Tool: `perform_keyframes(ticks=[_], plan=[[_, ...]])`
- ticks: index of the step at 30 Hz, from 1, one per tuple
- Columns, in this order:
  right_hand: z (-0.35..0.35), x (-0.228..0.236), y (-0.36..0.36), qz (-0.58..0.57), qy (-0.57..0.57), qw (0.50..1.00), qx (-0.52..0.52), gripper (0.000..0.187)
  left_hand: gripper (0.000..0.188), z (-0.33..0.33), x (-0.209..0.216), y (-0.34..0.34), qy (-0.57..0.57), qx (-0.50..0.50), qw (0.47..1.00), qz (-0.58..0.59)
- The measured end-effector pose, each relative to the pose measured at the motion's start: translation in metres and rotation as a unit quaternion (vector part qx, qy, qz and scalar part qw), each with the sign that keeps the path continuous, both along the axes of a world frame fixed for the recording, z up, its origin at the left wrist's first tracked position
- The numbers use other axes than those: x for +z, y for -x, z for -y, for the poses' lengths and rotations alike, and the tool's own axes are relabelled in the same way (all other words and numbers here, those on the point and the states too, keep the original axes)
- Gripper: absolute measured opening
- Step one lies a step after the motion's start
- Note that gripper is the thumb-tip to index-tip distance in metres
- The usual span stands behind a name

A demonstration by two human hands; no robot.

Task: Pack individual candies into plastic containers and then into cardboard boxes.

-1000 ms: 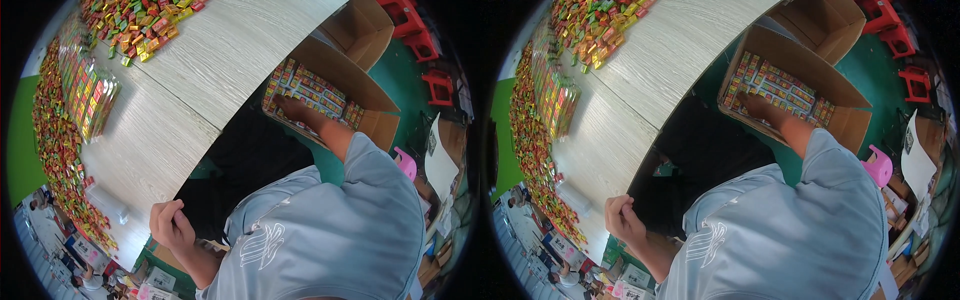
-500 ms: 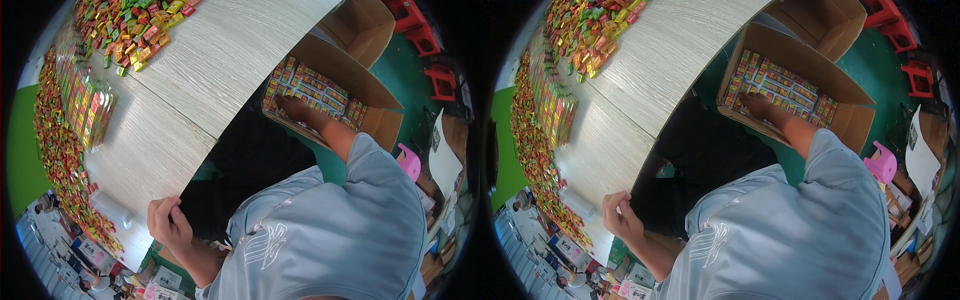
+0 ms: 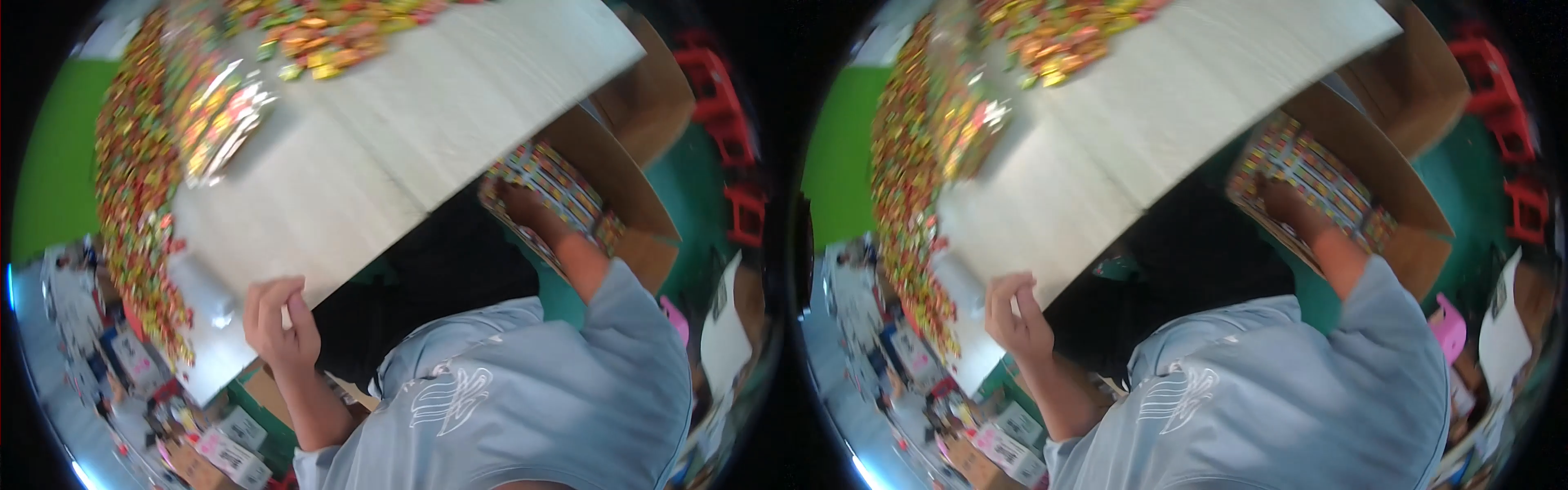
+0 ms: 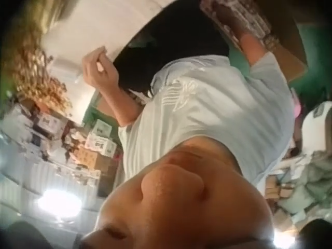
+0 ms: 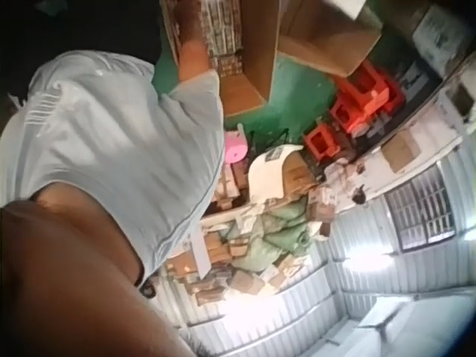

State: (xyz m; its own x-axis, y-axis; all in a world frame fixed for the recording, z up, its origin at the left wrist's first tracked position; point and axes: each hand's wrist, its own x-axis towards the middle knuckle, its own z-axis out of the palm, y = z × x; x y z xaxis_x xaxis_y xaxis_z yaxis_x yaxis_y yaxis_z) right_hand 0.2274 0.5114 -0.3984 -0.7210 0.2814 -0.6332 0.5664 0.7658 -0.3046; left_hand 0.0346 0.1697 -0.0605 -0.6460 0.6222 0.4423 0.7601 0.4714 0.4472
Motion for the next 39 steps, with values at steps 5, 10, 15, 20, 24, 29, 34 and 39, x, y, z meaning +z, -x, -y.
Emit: perform_keyframes(ticks=[5,10,15,20,24,29,34,39], plan=[[-0.038,0.075,-0.043,0.058,-0.032,0.933,0.355,0.026,0.025,-0.020,0.013,0.047,-0.025,0.129,0.991,0.030],[0.000,0.325,0.016,-0.126,0.378,0.912,0.102,0.019,0.046,-0.026,0.008,0.092,-0.031,0.240,0.965,0.104],[0.055,0.395,0.136,-0.413,0.298,0.856,0.090,0.023,0.061,-0.024,0.002,0.143,-0.033,0.295,0.933,0.202],[0.077,0.373,0.257,-0.362,0.048,0.931,0.008,0.059,0.065,-0.037,-0.009,0.164,-0.056,0.235,0.948,0.206],[0.098,0.337,0.280,-0.386,0.052,0.921,-0.012,0.056,0.059,-0.030,-0.025,0.164,-0.098,0.195,0.939,0.266],[0.095,0.335,0.266,-0.404,0.035,0.913,-0.035,0.048,0.065,-0.030,-0.014,0.141,-0.116,0.196,0.900,0.370],[0.087,0.342,0.246,-0.393,0.135,0.907,-0.065,0.054,0.059,-0.033,0.007,0.099,-0.096,0.162,0.895,0.405],[0.081,0.319,0.252,-0.432,0.170,0.882,-0.075,0.058,0.040,-0.029,0.001,0.088,-0.088,0.107,0.902,0.408]])
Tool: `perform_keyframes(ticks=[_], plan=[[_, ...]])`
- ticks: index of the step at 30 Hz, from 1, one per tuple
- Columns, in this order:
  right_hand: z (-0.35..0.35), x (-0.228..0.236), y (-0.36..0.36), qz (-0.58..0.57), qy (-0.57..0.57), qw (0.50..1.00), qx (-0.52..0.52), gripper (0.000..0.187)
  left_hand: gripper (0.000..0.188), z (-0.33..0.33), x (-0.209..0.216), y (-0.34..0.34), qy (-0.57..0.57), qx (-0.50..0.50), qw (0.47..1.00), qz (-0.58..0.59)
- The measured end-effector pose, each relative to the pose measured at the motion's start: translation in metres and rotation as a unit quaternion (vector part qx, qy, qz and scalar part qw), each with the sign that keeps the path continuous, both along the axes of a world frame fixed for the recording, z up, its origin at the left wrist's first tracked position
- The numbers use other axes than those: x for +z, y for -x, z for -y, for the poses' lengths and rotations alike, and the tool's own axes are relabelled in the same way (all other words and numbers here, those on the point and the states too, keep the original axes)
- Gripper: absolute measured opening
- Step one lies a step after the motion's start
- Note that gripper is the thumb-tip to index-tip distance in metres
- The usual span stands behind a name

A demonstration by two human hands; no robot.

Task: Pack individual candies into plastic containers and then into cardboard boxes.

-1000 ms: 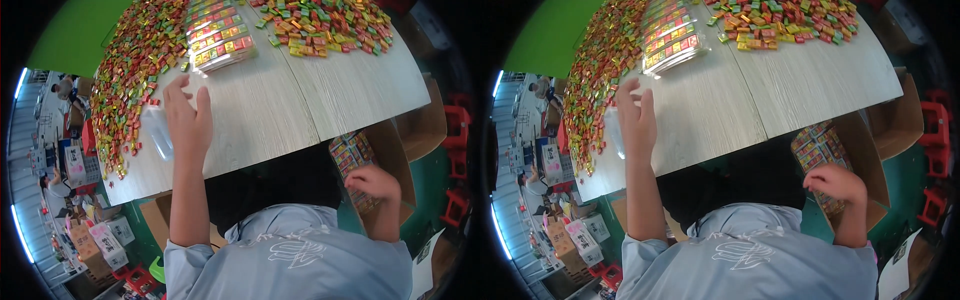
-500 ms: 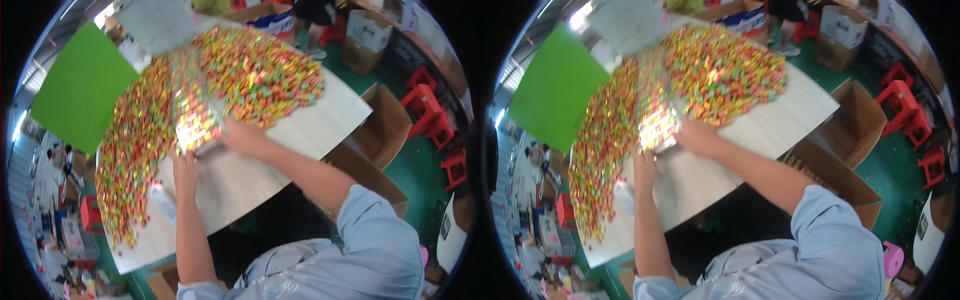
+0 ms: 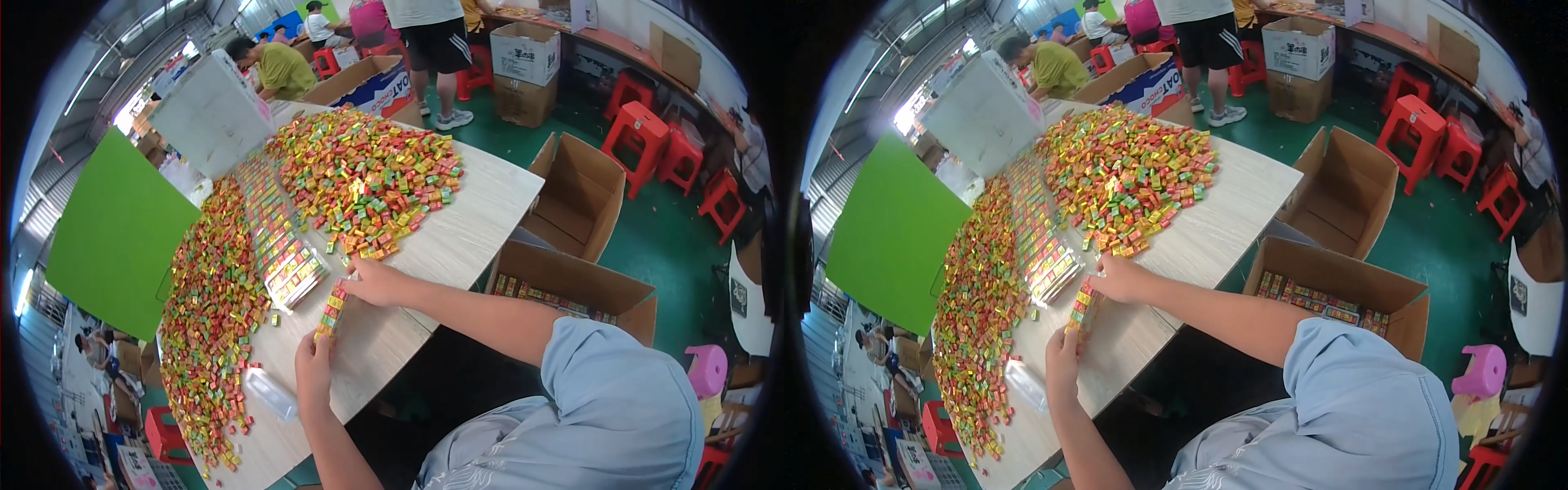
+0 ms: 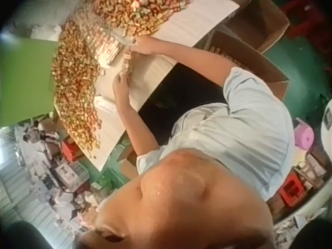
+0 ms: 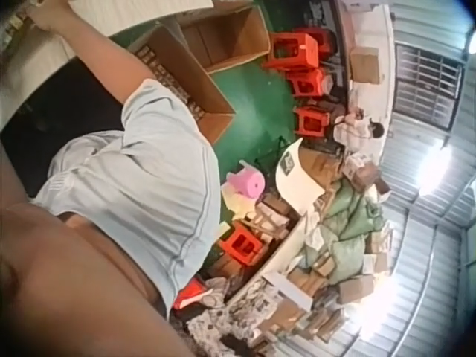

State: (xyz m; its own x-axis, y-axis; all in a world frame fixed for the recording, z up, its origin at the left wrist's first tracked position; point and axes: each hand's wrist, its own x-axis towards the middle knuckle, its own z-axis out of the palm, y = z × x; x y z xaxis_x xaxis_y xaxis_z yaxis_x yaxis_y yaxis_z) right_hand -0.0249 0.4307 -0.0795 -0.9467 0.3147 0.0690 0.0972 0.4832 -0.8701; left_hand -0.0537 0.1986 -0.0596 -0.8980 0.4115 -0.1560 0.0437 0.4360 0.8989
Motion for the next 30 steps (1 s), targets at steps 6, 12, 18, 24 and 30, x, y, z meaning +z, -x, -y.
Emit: perform_keyframes(ticks=[6,12,18,24,30], plan=[[0.004,-0.012,-0.002,-0.030,0.162,0.986,0.000,0.041,0.035,0.000,0.003,-0.012,-0.013,-0.016,1.000,0.015],[0.009,-0.023,-0.013,-0.057,0.256,0.965,-0.015,0.048,0.035,-0.006,0.002,-0.030,-0.019,-0.007,0.999,0.027],[0.007,-0.019,-0.033,-0.104,0.274,0.955,-0.044,0.046,0.033,-0.012,0.004,-0.048,-0.034,-0.018,0.999,0.018],[-0.006,0.001,-0.073,-0.055,0.255,0.965,0.005,0.040,0.032,-0.020,0.013,-0.067,-0.024,-0.039,0.999,0.028],[-0.010,0.009,-0.106,-0.067,0.268,0.961,0.019,0.035,0.033,-0.022,0.017,-0.083,-0.012,-0.119,0.992,0.045]])
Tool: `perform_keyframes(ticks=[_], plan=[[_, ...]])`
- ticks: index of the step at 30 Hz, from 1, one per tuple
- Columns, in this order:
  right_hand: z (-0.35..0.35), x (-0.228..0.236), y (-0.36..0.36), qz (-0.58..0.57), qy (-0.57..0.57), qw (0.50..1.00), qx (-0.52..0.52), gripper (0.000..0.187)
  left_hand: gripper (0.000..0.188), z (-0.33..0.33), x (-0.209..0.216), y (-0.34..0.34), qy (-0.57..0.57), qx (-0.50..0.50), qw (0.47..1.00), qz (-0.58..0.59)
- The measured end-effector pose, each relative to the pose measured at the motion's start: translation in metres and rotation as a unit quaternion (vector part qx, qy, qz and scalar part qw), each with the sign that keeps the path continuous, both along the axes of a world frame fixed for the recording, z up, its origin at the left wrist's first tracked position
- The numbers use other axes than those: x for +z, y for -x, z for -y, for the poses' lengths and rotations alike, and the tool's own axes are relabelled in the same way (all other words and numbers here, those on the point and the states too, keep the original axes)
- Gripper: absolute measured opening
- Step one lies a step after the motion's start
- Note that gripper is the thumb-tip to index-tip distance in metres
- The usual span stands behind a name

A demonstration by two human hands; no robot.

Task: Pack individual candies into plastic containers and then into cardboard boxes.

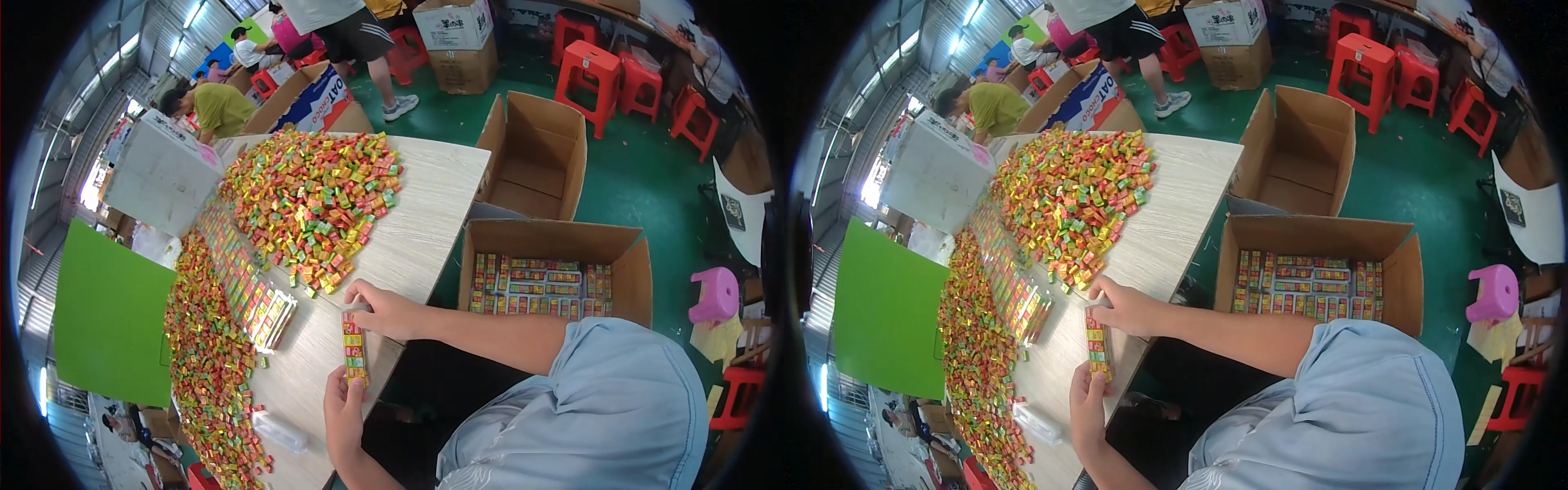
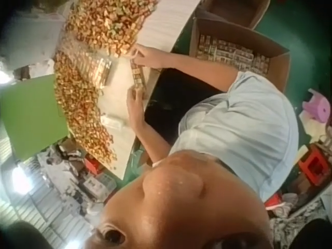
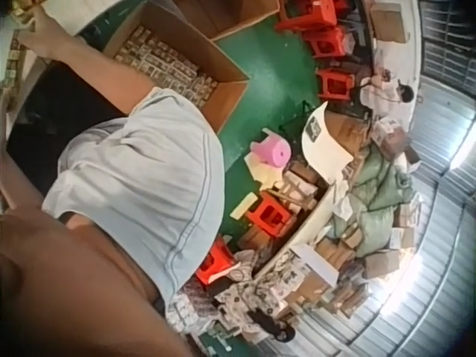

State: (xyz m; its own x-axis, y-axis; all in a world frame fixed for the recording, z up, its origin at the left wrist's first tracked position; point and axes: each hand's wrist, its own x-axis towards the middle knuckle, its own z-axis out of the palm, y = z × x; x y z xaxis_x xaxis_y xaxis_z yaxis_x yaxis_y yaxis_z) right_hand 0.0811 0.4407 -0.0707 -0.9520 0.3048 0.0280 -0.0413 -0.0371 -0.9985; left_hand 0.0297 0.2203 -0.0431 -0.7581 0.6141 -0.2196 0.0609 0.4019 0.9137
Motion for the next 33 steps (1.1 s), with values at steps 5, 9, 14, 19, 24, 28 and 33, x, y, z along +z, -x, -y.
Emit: perform_keyframes(ticks=[5,9,14,19,24,28,33], plan=[[0.000,0.004,-0.021,-0.032,0.013,0.999,0.007,0.033,0.036,-0.002,0.018,-0.009,0.040,-0.090,0.995,0.024],[0.000,0.016,-0.037,-0.030,0.031,0.999,0.023,0.035,0.041,-0.010,0.020,-0.019,-0.043,-0.103,0.990,0.090],[-0.004,0.023,-0.052,-0.018,0.014,0.997,0.068,0.039,0.047,-0.019,0.023,-0.027,-0.045,-0.134,0.978,0.152],[-0.010,0.019,-0.061,-0.019,0.021,0.998,0.055,0.041,0.049,-0.027,0.018,-0.032,-0.032,-0.152,0.980,0.128],[-0.013,0.032,-0.071,-0.029,-0.027,0.996,0.084,0.041,0.040,-0.038,0.010,-0.039,-0.091,-0.111,0.968,0.207],[-0.011,0.037,-0.078,0.014,0.001,0.994,0.106,0.043,0.040,-0.044,0.001,-0.046,-0.115,-0.109,0.970,0.183],[-0.014,0.022,-0.091,0.008,-0.016,0.997,0.080,0.045,0.039,-0.047,-0.014,-0.055,-0.107,-0.119,0.968,0.196]])
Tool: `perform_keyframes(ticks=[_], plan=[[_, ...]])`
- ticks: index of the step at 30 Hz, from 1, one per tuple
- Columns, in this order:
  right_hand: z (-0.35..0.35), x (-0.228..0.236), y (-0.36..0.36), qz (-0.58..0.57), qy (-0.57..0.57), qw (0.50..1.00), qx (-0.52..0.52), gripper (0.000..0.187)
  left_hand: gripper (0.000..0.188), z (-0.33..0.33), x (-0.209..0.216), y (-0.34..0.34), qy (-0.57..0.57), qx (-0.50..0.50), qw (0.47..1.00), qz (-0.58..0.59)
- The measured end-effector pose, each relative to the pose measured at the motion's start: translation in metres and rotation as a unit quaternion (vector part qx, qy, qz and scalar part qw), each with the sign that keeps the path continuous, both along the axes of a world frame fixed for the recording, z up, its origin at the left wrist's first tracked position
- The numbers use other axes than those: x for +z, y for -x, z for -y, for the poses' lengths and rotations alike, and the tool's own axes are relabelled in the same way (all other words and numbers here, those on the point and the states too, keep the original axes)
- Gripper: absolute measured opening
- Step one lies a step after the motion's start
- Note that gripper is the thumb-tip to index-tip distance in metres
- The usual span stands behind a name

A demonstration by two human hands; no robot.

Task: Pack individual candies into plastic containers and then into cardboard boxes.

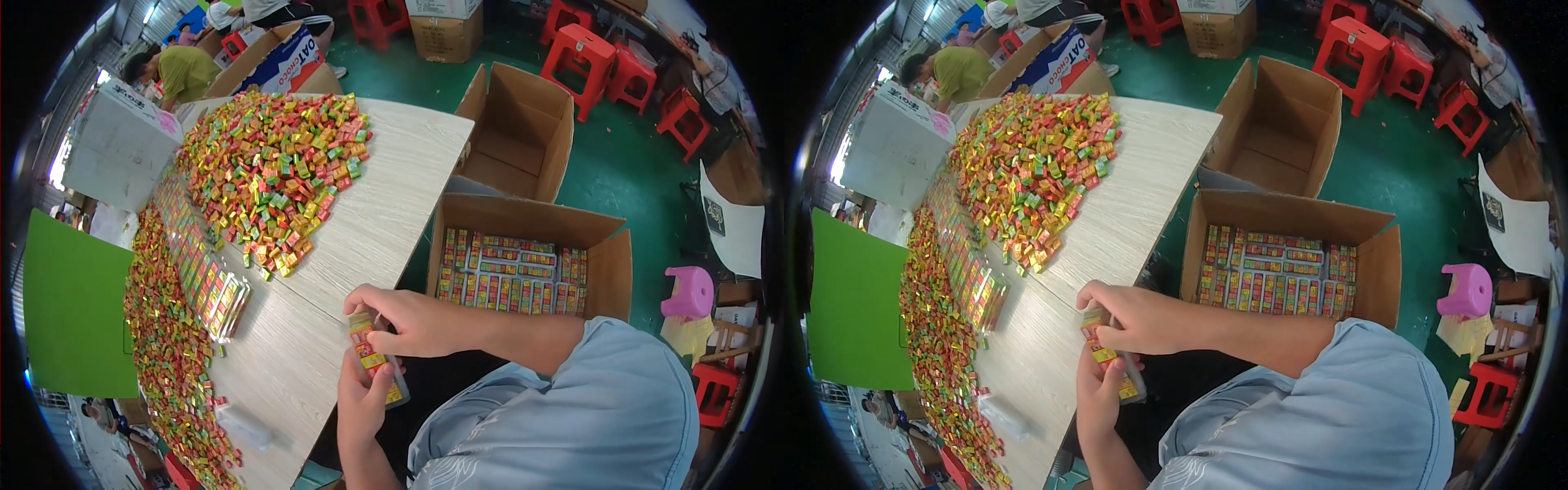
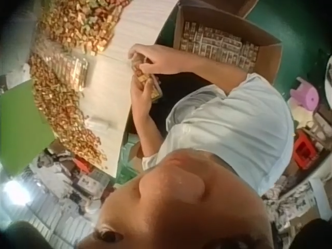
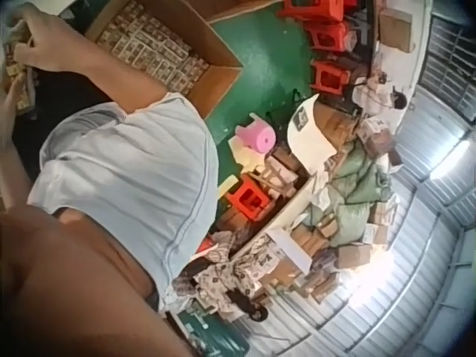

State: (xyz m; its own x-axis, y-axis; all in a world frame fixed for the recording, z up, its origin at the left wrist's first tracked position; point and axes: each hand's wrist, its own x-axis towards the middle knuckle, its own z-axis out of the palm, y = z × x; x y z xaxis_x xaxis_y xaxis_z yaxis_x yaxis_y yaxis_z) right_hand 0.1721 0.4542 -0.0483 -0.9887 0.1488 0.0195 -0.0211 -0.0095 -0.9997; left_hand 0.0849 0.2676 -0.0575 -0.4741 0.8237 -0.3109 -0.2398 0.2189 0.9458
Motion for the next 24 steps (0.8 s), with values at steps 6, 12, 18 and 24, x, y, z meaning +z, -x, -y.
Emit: perform_keyframes(ticks=[6,12,18,24], plan=[[0.002,-0.043,-0.041,0.006,0.022,0.995,-0.094,0.058,0.035,-0.014,-0.031,-0.019,0.010,-0.020,0.999,0.024],[0.020,-0.082,-0.081,0.086,0.214,0.965,-0.124,0.037,0.036,-0.034,-0.054,-0.032,0.045,-0.072,0.996,-0.014],[0.015,-0.098,-0.090,0.138,0.234,0.952,-0.141,0.034,0.052,-0.034,-0.080,-0.045,0.061,-0.070,0.995,0.037],[0.017,-0.114,-0.092,0.167,0.231,0.953,-0.106,0.035,0.073,-0.030,-0.081,-0.045,0.116,-0.102,0.988,0.003]])
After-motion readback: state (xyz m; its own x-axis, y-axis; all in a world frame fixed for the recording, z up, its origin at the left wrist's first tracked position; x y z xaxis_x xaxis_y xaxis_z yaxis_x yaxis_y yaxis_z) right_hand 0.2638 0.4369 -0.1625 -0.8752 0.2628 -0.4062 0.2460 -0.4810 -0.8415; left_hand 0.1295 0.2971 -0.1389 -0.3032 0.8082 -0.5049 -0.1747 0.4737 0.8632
